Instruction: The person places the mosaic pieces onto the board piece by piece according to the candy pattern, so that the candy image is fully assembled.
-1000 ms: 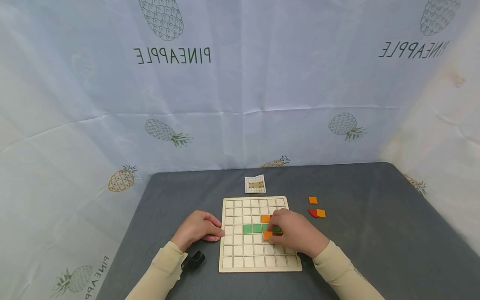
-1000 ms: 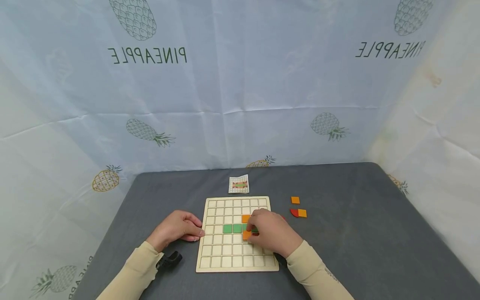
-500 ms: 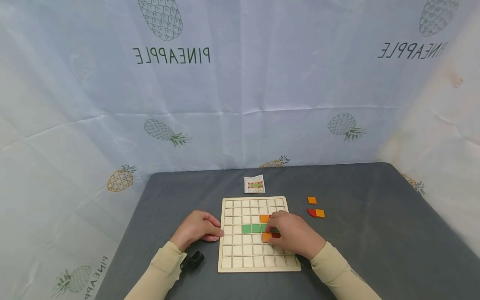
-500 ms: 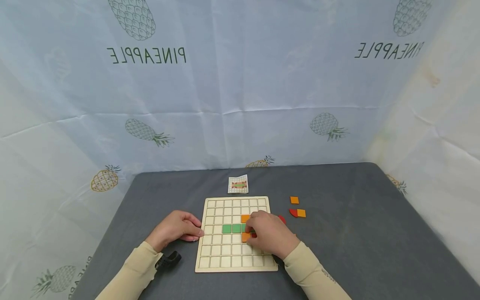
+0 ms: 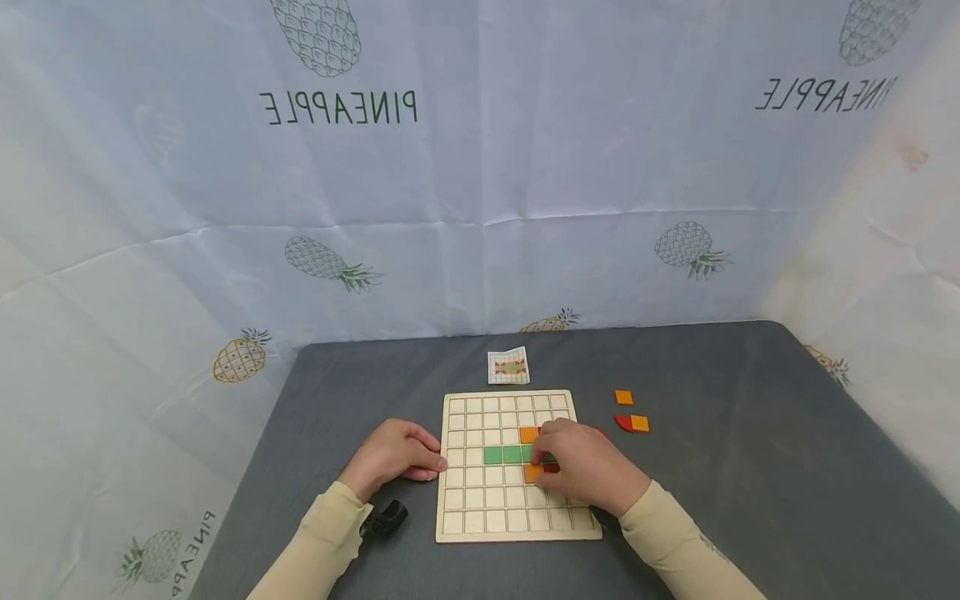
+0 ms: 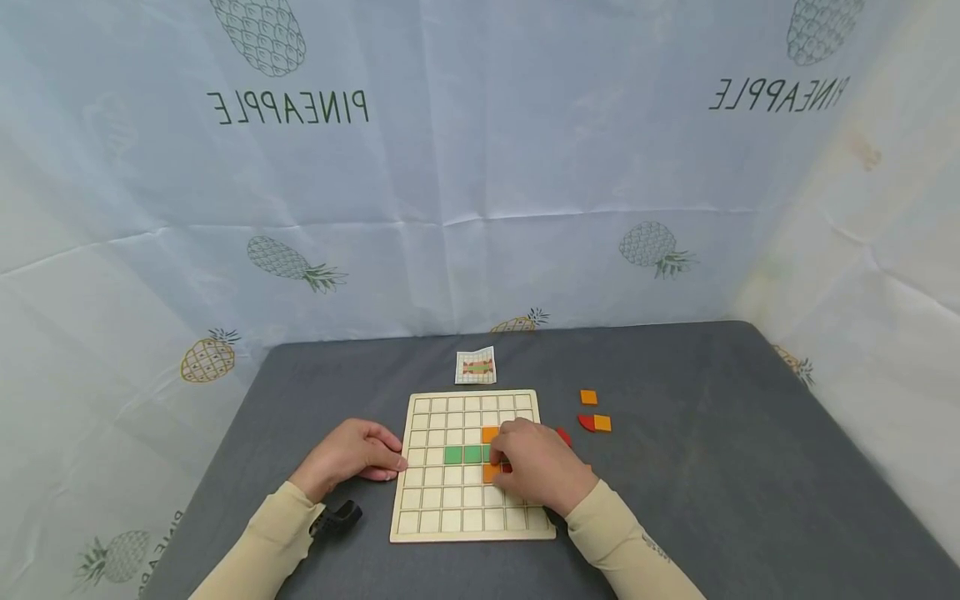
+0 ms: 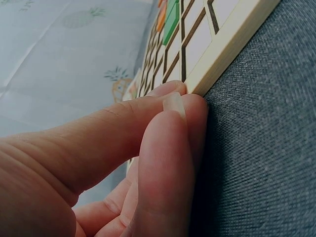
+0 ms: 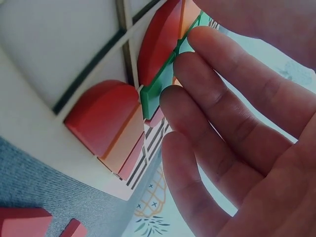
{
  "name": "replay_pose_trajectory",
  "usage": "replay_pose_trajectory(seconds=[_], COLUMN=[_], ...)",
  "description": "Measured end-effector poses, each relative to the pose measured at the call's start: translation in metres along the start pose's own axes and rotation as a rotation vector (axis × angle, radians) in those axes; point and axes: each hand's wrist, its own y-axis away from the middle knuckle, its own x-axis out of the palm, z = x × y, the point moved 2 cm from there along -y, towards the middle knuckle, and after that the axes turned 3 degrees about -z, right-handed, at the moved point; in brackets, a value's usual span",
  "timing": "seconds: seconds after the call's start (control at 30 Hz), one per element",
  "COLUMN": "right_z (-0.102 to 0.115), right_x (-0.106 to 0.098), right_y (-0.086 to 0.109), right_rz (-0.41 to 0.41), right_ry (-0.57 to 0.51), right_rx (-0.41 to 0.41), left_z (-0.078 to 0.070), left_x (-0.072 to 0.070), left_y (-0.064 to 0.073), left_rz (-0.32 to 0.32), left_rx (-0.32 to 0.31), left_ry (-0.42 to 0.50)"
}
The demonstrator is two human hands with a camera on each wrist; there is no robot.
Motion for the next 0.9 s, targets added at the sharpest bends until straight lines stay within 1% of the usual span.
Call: replay_pose_trajectory(seconds=[0.17,0.27,0.3,0.43,0.6,0.77,0.9], right_z=[-0.004,-0.015,-0.02,-0.046,-0.088,-0.124,-0.142], right_x=[-0.006,-0.015,-0.019,-0.034,-0.05,-0.055,-0.056], right_y=[0.0,0.001,0.001,0.005,0.017,0.031,0.04], right_rz=[-0.006,-0.02,-0.017,-0.039,-0.065,-0.069,-0.061], right_ry=[-0.015,-0.038,-0.057,-0.087,-0.132,-0.18,-0.214], right_rx=[0.003,0.046,0.078,0.183,0.295,0.383,0.447], left_z=[0.0,0.0,0.001,0.001,0.0,0.0,-0.001], left_x=[0.001,0.001,0.001,0.001,0.001,0.001,0.001], left_y=[0.0,0.0,0.0,0.0,-0.001,0.0,0.0], left_rz=[-0.007,-0.006,-0.006,-0.006,-0.011,-0.012,-0.01], left_rx=[0.001,0.004,0.006,0.008,-0.009,-0.009,-0.008], left_ry=[-0.002,0.0,0.001,-0.003,-0.011,-0.022,-0.024])
